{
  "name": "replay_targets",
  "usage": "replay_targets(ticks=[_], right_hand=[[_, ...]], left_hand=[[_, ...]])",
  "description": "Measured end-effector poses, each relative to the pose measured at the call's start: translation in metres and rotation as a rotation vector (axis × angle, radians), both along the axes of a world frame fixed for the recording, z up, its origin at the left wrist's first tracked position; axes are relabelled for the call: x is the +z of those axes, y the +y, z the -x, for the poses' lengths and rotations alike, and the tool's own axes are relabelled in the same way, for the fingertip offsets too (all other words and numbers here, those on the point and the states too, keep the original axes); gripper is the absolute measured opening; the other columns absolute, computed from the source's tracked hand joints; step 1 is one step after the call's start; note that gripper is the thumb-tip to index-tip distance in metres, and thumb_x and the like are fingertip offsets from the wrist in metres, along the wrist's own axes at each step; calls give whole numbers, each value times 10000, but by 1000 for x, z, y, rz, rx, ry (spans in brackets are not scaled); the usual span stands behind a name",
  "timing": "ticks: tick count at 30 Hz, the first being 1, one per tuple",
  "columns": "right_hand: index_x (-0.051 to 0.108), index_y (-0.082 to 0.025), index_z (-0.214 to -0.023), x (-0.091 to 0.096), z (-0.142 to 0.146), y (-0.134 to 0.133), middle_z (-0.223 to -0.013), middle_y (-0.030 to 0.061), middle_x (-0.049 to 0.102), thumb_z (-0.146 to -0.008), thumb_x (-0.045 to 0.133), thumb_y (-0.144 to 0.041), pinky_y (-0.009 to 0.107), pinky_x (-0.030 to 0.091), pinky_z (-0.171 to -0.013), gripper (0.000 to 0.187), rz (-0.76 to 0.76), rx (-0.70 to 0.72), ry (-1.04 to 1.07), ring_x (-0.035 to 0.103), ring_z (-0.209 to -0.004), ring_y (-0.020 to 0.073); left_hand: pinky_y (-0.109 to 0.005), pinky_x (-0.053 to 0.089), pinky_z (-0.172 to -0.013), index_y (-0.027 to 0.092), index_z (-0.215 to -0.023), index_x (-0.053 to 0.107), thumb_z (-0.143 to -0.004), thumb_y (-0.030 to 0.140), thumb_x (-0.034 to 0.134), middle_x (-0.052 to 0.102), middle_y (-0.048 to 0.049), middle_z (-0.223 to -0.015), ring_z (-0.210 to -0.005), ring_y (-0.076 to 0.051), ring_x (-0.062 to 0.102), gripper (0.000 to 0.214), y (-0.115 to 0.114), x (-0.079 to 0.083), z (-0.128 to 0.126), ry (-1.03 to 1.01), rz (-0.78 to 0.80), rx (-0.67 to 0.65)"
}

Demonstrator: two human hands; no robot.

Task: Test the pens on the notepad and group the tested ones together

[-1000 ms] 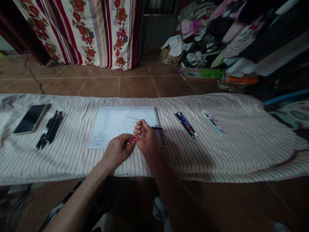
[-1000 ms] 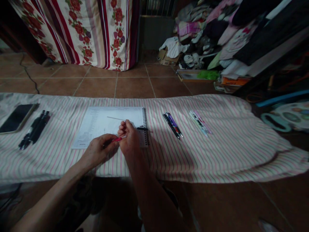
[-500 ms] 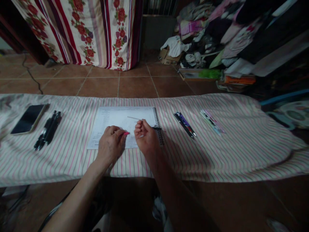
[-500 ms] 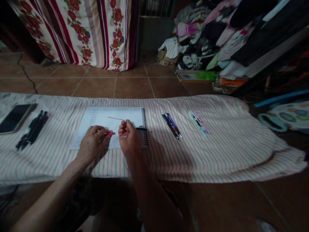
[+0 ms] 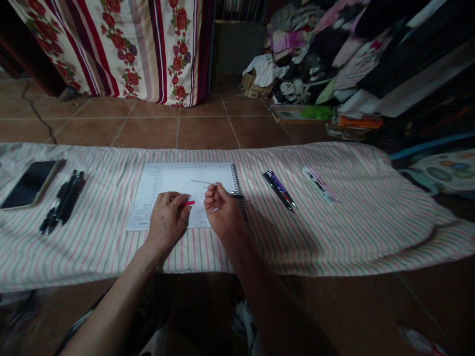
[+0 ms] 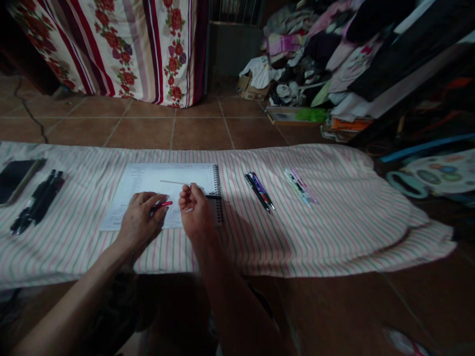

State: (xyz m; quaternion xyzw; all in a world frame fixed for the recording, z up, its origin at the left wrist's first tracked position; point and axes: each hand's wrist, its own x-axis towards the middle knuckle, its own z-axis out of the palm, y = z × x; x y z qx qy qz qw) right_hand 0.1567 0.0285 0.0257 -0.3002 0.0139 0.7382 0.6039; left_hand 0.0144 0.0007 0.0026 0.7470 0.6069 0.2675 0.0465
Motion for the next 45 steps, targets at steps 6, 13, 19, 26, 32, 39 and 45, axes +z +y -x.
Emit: replay_targets(ticks=[6, 13, 19, 26, 32, 39, 45], right_hand=[[560, -171, -699, 0, -1, -1, -638, -33, 609, -844, 556, -176, 120, 413, -468, 145, -17, 7, -16, 530, -544, 41], [549, -183, -720, -1, -3, -2, -671, -44, 605, -823, 597, -204, 118, 425, -483, 116, -54, 21, -10, 540, -552, 36], [548, -189, -718, -6, 3, -2, -685, -41, 618, -836, 586, -225, 133, 443, -502, 129, -72, 32, -28, 550, -565, 46], [549, -191, -744, -9, 6, -3, -704, -42, 607, -832, 590, -298, 151, 437, -510, 144, -76, 112, -90, 521, -537, 47], [568, -208, -762, -8, 10, -7, -771, -37, 622, -804, 607, -340, 183, 441, -547, 144, -129, 85, -231, 541, -614, 71], [590, -217, -749, -11, 15, -10, -757, -32, 603, -807, 600, -379, 198, 454, -630, 173, -298, 86, -320, 558, -697, 86], [586, -217, -738, -5, 8, -9, -838, -18, 634, -769, 648, -363, 213, 469, -640, 161, -286, 42, -301, 593, -759, 104]], left_hand=[[-412, 458, -871, 172, -1092, 631, -845, 288, 531, 598, -112, -1025, -978, -262, 510, 291, -1, -2, 1, -8, -24, -7], [-390, 465, -800, 169, -952, 662, -841, 297, 554, 607, -95, -929, -900, -242, 533, 201, -9, 8, -7, -101, -218, 24], [-260, 453, -610, 178, -888, 652, -871, 212, 519, 619, -30, -795, -678, -136, 560, 138, -17, 13, -26, -365, -104, -146], [-295, 462, -704, 210, -891, 683, -840, 264, 571, 632, -27, -794, -761, -167, 603, 134, -13, 10, -38, -413, 121, -164], [-314, 444, -717, 205, -861, 695, -801, 227, 592, 650, -37, -809, -769, -182, 599, 121, -11, 13, -37, -476, 226, -152], [-281, 416, -630, 190, -813, 655, -795, 230, 552, 624, -23, -773, -668, -147, 543, 112, -14, 10, -40, -591, 248, -73], [-282, 441, -654, 187, -805, 618, -793, 279, 574, 619, -23, -791, -728, -149, 563, 103, -18, 6, -42, -884, 301, -53]])
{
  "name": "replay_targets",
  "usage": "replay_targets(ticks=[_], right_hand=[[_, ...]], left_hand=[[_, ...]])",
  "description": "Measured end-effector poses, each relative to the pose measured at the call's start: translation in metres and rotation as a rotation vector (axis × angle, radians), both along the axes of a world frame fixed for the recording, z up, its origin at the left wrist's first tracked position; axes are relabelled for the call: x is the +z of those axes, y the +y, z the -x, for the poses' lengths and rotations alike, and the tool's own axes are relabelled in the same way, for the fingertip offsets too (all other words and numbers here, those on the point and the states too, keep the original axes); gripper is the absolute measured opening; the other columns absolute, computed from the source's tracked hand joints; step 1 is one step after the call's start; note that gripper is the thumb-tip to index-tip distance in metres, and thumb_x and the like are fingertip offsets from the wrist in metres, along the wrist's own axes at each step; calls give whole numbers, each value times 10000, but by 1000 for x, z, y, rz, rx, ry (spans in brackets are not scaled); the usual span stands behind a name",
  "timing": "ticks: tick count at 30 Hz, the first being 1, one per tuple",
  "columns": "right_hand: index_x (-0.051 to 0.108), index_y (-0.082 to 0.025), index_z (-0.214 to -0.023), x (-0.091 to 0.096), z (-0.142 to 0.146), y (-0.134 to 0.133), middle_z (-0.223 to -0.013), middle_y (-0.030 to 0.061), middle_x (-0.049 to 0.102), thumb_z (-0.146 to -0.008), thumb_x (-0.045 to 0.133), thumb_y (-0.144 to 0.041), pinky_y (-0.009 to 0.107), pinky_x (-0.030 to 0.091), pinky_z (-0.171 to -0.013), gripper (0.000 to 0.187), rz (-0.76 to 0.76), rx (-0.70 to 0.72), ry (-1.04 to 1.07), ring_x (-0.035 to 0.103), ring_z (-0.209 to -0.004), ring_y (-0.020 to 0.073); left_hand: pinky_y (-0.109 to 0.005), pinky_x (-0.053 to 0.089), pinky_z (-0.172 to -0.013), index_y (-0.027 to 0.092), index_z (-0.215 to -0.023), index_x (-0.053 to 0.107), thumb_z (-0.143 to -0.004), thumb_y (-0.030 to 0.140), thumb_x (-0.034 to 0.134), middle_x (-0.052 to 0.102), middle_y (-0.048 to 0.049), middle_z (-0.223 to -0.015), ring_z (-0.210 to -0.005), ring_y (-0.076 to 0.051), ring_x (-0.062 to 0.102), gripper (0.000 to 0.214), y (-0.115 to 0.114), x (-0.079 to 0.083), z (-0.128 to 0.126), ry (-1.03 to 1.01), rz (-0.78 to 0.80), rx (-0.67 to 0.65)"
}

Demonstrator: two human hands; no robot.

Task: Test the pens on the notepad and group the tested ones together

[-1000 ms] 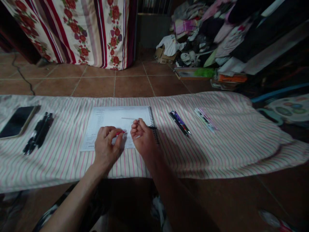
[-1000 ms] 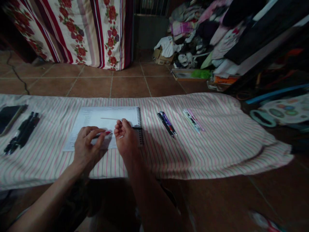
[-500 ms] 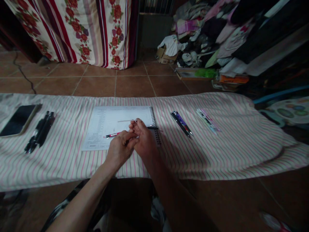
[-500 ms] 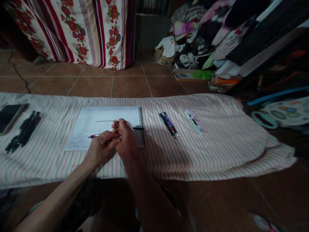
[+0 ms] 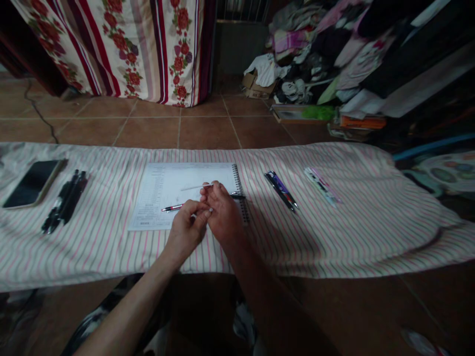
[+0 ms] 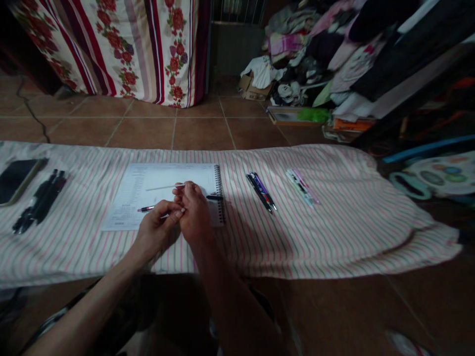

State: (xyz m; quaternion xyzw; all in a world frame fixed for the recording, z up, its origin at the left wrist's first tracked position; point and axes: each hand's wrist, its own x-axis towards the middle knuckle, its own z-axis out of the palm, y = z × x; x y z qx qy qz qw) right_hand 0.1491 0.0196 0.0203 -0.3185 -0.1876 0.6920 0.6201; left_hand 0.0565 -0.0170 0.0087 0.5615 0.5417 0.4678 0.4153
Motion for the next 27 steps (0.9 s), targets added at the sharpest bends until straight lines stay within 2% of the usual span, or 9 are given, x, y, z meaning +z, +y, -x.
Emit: replay_targets(ticks=[4, 8, 12, 16, 21, 27], right_hand=[[595, -208, -740, 7, -11, 2, -797, -26, 641, -772, 640, -330, 205, 459, -662, 134, -72, -116, -84, 595, -720, 86], [606, -198, -774, 9, -24, 1, -770, -18, 651, -808, 604, -341, 226, 444, -653, 147, -178, -237, -332, 587, -686, 88], [593, -201, -813, 11, -31, -6, -795, -3, 668, -840, 574, -320, 266, 457, -664, 123, -349, -279, -565, 598, -686, 110], [579, -208, -825, 18, -32, -14, -778, 4, 664, -857, 557, -300, 274, 467, -646, 100, -438, -343, -717, 597, -671, 119], [558, -215, -847, 24, -32, -17, -799, 13, 649, -870, 545, -271, 287, 482, -652, 63, -492, -399, -787, 601, -670, 122], [547, -213, -873, 22, -32, -20, -812, 21, 641, -881, 530, -244, 296, 487, -659, 36, -533, -403, -822, 604, -683, 129]], left_hand=[[-228, 402, -513, 175, -827, 596, -786, 298, 587, 594, 19, -616, -529, -100, 512, 129, -2, 12, 5, -187, 128, 36], [-195, 347, -425, 160, -819, 595, -765, 288, 622, 619, 13, -590, -461, -77, 476, 142, -3, 21, 13, -260, 103, 90], [-196, 399, -445, 157, -809, 603, -757, 288, 639, 636, 1, -602, -494, -88, 516, 145, -3, 21, 18, -323, 64, 107], [-204, 441, -471, 155, -787, 615, -731, 289, 667, 649, -10, -637, -552, -108, 570, 154, -2, 23, 19, -353, 45, 119], [-216, 463, -496, 155, -772, 620, -722, 267, 677, 654, -8, -642, -531, -102, 571, 135, -2, 24, 18, -352, 52, 122], [-209, 460, -504, 154, -778, 620, -730, 262, 675, 651, -2, -632, -509, -88, 559, 130, -2, 21, 16, -351, 68, 124]])
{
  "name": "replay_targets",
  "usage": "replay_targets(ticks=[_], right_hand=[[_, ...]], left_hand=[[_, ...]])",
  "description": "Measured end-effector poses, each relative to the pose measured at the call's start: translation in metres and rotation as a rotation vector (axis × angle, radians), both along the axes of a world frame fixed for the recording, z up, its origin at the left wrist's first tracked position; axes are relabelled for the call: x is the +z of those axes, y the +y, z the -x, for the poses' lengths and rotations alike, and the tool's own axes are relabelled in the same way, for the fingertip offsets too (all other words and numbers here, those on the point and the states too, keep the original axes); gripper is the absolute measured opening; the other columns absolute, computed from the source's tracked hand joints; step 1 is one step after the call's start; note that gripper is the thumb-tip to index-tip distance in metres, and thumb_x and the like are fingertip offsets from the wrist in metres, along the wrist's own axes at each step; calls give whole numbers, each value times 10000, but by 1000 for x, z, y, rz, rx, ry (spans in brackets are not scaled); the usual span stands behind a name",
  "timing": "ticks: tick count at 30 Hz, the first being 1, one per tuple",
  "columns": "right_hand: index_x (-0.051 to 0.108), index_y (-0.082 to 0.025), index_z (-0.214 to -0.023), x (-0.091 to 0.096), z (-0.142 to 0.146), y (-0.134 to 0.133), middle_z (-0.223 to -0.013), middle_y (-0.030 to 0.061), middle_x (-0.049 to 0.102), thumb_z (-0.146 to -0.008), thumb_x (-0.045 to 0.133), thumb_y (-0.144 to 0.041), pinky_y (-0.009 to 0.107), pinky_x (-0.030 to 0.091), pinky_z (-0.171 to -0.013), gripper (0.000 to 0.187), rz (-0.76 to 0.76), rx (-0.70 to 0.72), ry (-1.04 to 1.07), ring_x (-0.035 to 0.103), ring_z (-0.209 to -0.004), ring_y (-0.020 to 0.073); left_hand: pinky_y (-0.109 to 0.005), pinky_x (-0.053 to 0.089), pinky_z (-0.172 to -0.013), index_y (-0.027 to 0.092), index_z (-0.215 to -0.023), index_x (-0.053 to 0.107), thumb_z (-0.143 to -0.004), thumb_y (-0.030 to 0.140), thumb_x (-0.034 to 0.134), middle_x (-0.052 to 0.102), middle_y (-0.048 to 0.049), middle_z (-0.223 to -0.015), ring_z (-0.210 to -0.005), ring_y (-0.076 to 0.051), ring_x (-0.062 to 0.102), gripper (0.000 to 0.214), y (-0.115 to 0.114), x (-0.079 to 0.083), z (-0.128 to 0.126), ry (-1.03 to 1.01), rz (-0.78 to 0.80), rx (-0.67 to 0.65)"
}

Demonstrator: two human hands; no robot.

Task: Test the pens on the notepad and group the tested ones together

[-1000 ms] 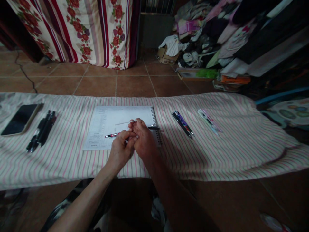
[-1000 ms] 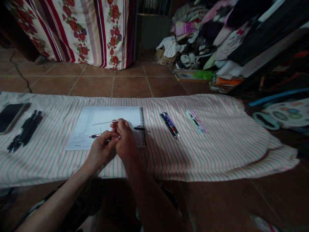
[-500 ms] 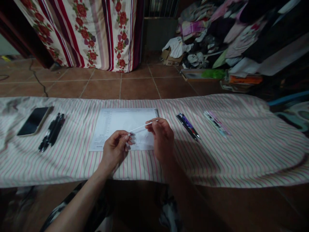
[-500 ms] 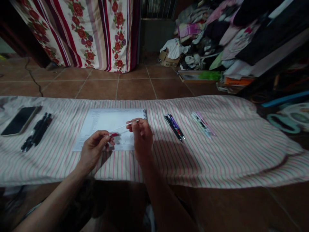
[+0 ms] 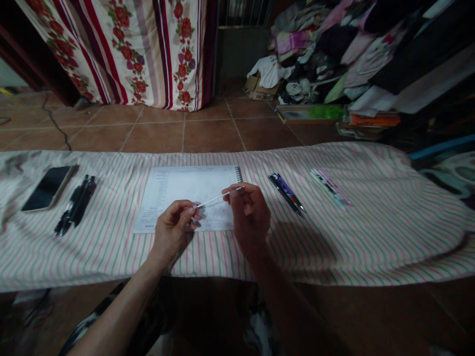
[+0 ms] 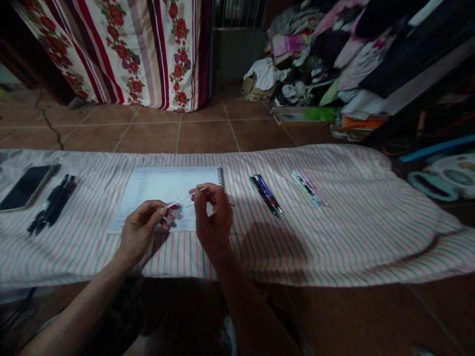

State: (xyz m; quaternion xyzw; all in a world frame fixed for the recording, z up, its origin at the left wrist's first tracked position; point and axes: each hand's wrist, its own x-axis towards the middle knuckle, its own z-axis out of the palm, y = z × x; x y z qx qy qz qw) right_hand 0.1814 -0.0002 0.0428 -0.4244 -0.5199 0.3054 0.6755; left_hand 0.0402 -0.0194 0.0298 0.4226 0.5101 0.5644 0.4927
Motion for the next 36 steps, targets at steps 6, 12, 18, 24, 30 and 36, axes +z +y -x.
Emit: replay_targets(ticks=[6, 12, 18, 24, 30, 36], right_hand=[[545, -218, -888, -3, 2, -1, -842, 27, 646, -886, 522, -249, 307, 494, -684, 39, -1, 18, -29, 610, -718, 140], [542, -228, -897, -4, 0, -1, -851, 29, 659, -888, 515, -254, 316, 488, -711, 39, -9, 14, -105, 610, -733, 148], [542, -231, -907, -7, 1, -1, -846, 29, 665, -887, 513, -248, 323, 488, -707, 39, -15, 16, -139, 615, -728, 152], [541, -225, -908, -8, 0, 0, -863, 34, 664, -884, 523, -250, 324, 491, -714, 39, -2, 33, -137, 617, -734, 149], [545, -222, -877, -9, 0, 2, -831, 26, 655, -872, 545, -274, 314, 492, -694, 52, 39, 41, -111, 617, -717, 145], [543, -225, -857, -9, 1, 3, -819, 15, 661, -855, 567, -289, 303, 494, -687, 68, 70, 50, -44, 621, -710, 139]], left_hand=[[-207, 449, -497, 151, -771, 620, -716, 265, 684, 643, 7, -612, -488, -81, 541, 142, 1, -2, -3, -14, 1, 15], [-223, 457, -512, 155, -777, 622, -719, 280, 686, 645, 1, -616, -493, -89, 540, 152, 0, -1, -1, 9, 4, 11], [-227, 459, -496, 160, -761, 621, -706, 285, 695, 644, -1, -602, -481, -92, 538, 155, 1, 1, -2, 9, 13, 15], [-217, 459, -496, 159, -775, 622, -715, 276, 681, 629, 11, -588, -479, -85, 534, 144, 1, -1, -1, 28, 28, 9], [-204, 445, -504, 156, -790, 628, -731, 271, 666, 621, 16, -588, -498, -80, 531, 135, 1, -5, 0, 24, 31, -7], [-219, 447, -519, 161, -779, 619, -728, 292, 670, 621, 17, -600, -504, -87, 530, 149, 1, -5, 0, 20, 44, -24]])
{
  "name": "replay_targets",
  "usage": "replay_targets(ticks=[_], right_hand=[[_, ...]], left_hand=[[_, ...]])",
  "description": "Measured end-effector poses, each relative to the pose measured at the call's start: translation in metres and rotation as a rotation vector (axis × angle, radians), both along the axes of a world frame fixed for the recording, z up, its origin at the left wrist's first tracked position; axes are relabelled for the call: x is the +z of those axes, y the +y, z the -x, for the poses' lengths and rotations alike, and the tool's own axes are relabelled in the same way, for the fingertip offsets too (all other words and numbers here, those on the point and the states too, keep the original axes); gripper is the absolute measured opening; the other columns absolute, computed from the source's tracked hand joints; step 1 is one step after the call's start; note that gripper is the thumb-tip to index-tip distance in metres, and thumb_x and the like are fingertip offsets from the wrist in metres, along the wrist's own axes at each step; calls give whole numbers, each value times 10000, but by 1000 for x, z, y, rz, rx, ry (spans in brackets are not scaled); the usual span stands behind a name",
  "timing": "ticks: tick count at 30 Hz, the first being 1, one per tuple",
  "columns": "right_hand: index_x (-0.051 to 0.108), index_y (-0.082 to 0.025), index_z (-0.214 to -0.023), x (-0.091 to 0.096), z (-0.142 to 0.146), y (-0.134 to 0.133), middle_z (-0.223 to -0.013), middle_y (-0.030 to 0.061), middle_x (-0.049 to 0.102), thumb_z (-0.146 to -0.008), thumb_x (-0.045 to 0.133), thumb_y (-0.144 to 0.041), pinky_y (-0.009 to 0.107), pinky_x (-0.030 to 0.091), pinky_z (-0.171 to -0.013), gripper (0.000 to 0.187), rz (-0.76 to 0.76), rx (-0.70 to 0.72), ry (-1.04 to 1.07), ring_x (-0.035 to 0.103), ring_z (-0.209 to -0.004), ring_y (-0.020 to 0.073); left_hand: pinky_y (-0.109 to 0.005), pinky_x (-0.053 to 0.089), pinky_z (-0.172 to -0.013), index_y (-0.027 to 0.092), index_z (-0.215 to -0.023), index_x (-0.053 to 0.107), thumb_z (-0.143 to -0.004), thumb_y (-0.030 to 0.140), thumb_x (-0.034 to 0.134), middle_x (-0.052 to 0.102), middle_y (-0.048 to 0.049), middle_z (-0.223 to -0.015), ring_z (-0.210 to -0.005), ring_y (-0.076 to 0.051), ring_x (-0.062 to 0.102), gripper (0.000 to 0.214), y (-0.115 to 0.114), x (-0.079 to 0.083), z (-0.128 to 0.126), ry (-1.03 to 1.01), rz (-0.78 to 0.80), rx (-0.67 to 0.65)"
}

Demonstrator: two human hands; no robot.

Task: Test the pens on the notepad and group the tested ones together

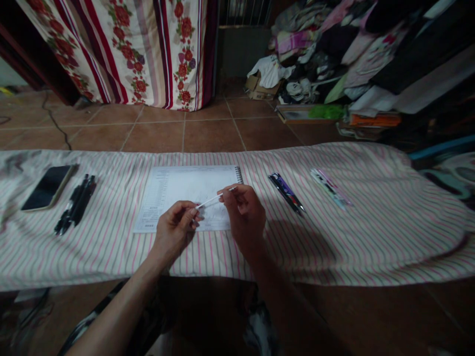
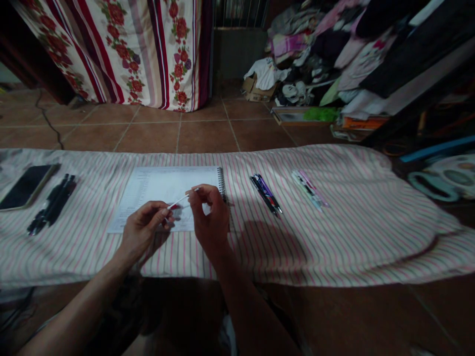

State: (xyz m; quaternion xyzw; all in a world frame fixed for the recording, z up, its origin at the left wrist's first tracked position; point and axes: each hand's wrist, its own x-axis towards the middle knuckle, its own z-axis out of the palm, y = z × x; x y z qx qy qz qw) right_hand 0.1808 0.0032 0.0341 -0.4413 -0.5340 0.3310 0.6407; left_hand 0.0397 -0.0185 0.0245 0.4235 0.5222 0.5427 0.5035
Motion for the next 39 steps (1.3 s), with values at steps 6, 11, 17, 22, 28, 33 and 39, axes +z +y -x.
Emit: replay_targets(ticks=[6, 11, 17, 22, 28, 33, 39], right_hand=[[538, -225, -875, 2, 1, -1, -850, 19, 692, -825, 601, -294, 267, 485, -615, 106, 75, 74, 48, 633, -722, 138], [603, -226, -822, -2, 4, -1, -922, 19, 694, -818, 603, -304, 258, 491, -604, 78, 127, 166, -20, 636, -726, 131], [629, -230, -772, -7, 7, 0, -847, 4, 700, -809, 613, -298, 265, 513, -636, 79, 127, 187, 34, 642, -694, 128], [626, -221, -743, -8, 7, -1, -818, 5, 690, -814, 611, -295, 261, 521, -646, 103, 111, 199, -12, 644, -678, 124], [616, -201, -752, -5, 6, -3, -807, 12, 686, -814, 596, -282, 248, 523, -665, 105, 99, 174, -88, 651, -687, 121], [597, -205, -788, -7, 8, -3, -841, 14, 679, -828, 580, -295, 246, 525, -646, 100, 94, 199, -63, 651, -706, 120], [625, -207, -889, -12, 8, 1, -884, 25, 704, -803, 593, -313, 222, 508, -570, 140, 170, 210, -55, 656, -701, 123]], left_hand=[[-226, 455, -557, 173, -830, 633, -775, 315, 645, 646, 6, -652, -537, -93, 536, 153, 0, -8, 6, 103, -26, -61], [-227, 457, -573, 177, -840, 630, -793, 316, 629, 649, 7, -648, -559, -98, 550, 147, 0, -11, 6, 159, -37, -72], [-218, 457, -540, 163, -798, 609, -760, 279, 643, 650, 8, -632, -521, -89, 547, 127, -1, -3, 1, 27, 2, -49], [-209, 461, -569, 158, -805, 608, -758, 271, 656, 643, 13, -621, -541, -82, 554, 131, 0, -7, 2, -25, -6, -46], [-230, 469, -630, 161, -818, 607, -793, 280, 627, 630, 15, -621, -582, -93, 564, 123, 0, -12, 4, 21, -35, -73], [-230, 462, -622, 164, -805, 594, -787, 268, 624, 631, 14, -617, -584, -100, 574, 110, 0, -8, 3, 20, -31, -65], [-214, 441, -587, 165, -816, 589, -779, 287, 632, 638, 10, -624, -568, -89, 554, 135, 1, -9, 2, -27, 12, -81]])
